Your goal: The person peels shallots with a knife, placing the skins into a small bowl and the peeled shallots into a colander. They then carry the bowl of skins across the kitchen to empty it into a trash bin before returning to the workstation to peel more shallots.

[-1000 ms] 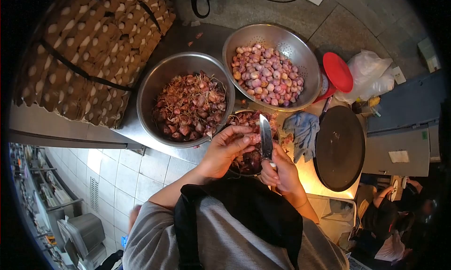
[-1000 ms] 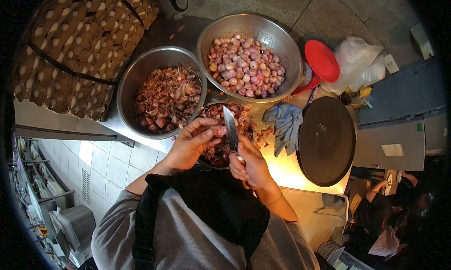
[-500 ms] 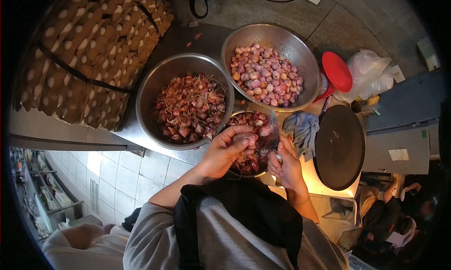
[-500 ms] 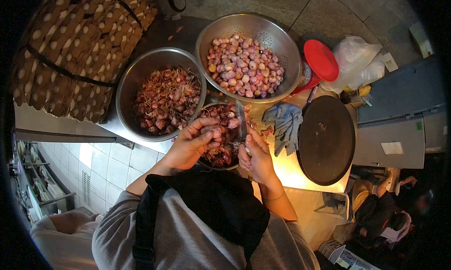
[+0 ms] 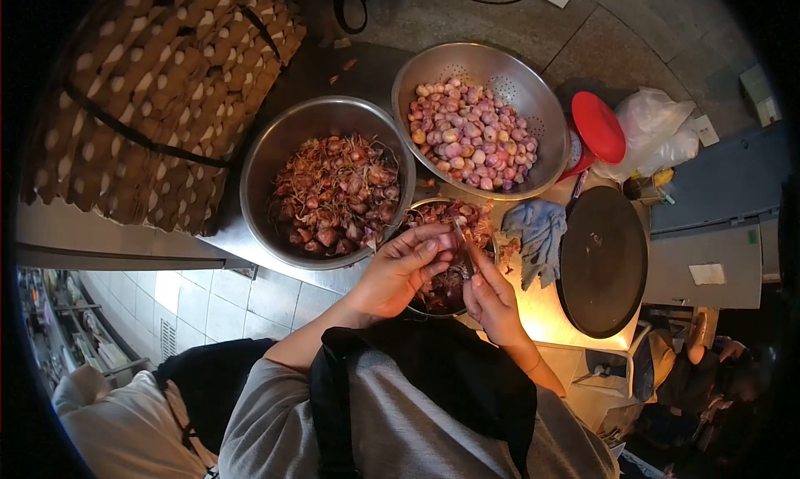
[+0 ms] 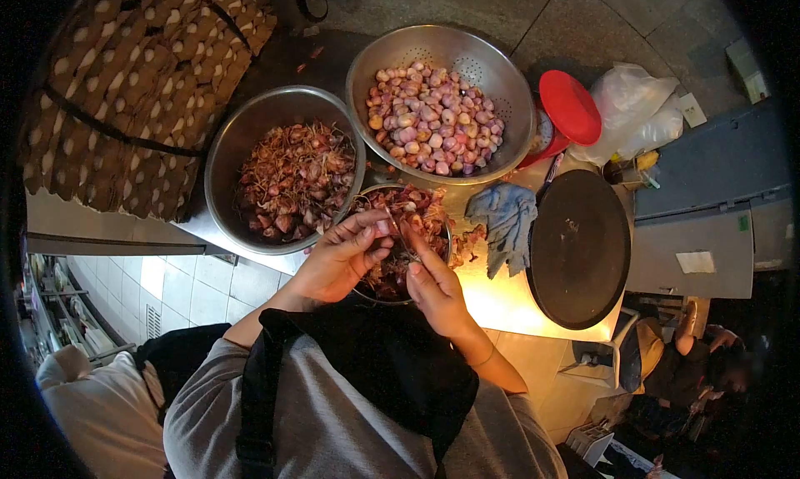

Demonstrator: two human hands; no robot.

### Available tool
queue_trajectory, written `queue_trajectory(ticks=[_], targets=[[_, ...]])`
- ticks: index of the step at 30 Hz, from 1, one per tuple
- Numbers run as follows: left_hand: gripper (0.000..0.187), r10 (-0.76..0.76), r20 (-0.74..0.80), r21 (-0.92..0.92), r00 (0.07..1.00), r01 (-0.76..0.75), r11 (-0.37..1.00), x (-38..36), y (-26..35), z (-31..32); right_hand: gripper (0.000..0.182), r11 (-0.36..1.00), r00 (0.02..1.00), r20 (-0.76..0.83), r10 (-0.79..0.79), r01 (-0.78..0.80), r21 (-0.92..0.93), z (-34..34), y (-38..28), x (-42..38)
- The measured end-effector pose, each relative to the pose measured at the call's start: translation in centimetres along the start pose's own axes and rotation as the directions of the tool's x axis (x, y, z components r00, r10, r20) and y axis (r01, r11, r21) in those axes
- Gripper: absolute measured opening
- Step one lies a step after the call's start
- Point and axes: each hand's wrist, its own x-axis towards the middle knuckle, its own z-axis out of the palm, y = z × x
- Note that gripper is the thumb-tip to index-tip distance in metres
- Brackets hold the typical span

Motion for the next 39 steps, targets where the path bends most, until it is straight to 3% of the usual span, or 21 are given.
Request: queue_trajectory(ticks=[4, 5, 7, 9, 11, 13, 15, 16, 17, 21, 24, 28, 32, 35, 37, 39], targets=[[0.028, -0.004, -0.042, -0.017, 0.999, 0.003, 1.000, 0.0, -0.3, 0.1, 0.047, 0.998, 1.000, -0.019, -0.015, 0.013, -0.064, 0.6, 0.3, 0.0], [0.028, 0.009, -0.045, -0.006, 0.999, -0.009, 1.000, 0.0, -0.4, 0.1, 0.045, 0.966, 0.998, -0.049, -0.050, 0.036, -0.257, 0.2, 0.6, 0.1], [0.027, 0.035, -0.052, 0.014, 0.998, -0.034, 0.999, 0.1, -0.5, -0.1, 0.043, 0.808, 0.952, -0.006, -0.307, 0.258, -0.530, 0.4, 0.6, 0.8], [0.027, 0.071, -0.043, 0.042, 0.997, -0.069, 0.997, 0.1, -0.7, -0.3, 0.042, 0.686, 0.925, 0.039, -0.377, 0.308, -0.659, 0.5, 0.3, 1.0], [0.027, 0.117, -0.030, 0.098, 0.993, -0.114, 0.989, 0.2, -0.9, -0.5, 0.042, 0.689, 0.957, 0.022, -0.289, 0.224, -0.689, 0.5, -0.4, 0.6], [0.026, 0.175, -0.011, 0.183, 0.985, -0.170, 0.968, 0.2, -1.1, -0.5, 0.041, 0.614, 0.923, 0.061, -0.381, 0.301, -0.729, 0.2, 0.0, 0.9], [0.026, 0.178, -0.029, 0.200, 0.984, -0.168, 0.965, 0.1, -0.9, -0.1, 0.040, 0.800, 0.950, 0.001, -0.312, 0.263, -0.540, -0.1, 0.6, 0.9], [0.026, 0.179, -0.037, 0.209, 0.983, -0.168, 0.964, 0.0, -0.8, 0.2, 0.039, 0.946, 0.983, -0.045, -0.177, 0.158, -0.282, -0.2, 0.9, 0.6], [0.027, 0.156, -0.033, 0.203, 0.987, -0.147, 0.968, 0.0, -0.6, 0.4, 0.039, 0.999, 0.998, -0.049, -0.032, 0.032, 0.002, -0.3, 1.1, 0.4], [0.028, 0.101, -0.030, 0.169, 0.994, -0.095, 0.981, -0.1, -0.3, 0.7, 0.039, 0.998, 0.993, -0.105, -0.056, 0.057, 0.008, 0.0, 0.3, 0.8], [0.029, 0.120, -0.038, 0.159, 0.992, -0.112, 0.981, -0.2, -0.3, 1.0, 0.040, 0.998, 0.998, -0.011, -0.063, 0.063, 0.007, -0.4, 0.5, 0.2], [0.029, 0.140, -0.061, 0.169, 0.988, -0.128, 0.977, 0.0, -0.8, 0.4, 0.042, 0.942, 0.994, -0.061, -0.091, 0.066, -0.329, 0.3, 0.4, 0.1], [0.027, 0.172, -0.064, 0.242, 0.983, -0.152, 0.958, 0.1, -1.0, 0.0, 0.042, 0.883, 0.995, -0.039, -0.096, 0.067, -0.464, 0.3, -0.3, 0.3], [0.027, 0.189, -0.059, 0.296, 0.980, -0.163, 0.941, 0.0, -1.0, 0.1, 0.040, 0.891, 0.994, -0.040, -0.101, 0.073, -0.448, -0.5, 0.7, 0.3], [0.027, 0.194, -0.057, 0.315, 0.979, -0.167, 0.934, -0.1, -0.8, 0.5, 0.039, 0.948, 0.997, -0.039, -0.065, 0.049, -0.316, -0.7, 0.7, 0.3], [0.026, 0.181, -0.045, 0.355, 0.982, -0.154, 0.922, -0.2, -0.6, 0.8, 0.038, 0.998, 1.000, -0.020, 0.016, -0.018, -0.065, -0.7, 0.2, 0.2]])
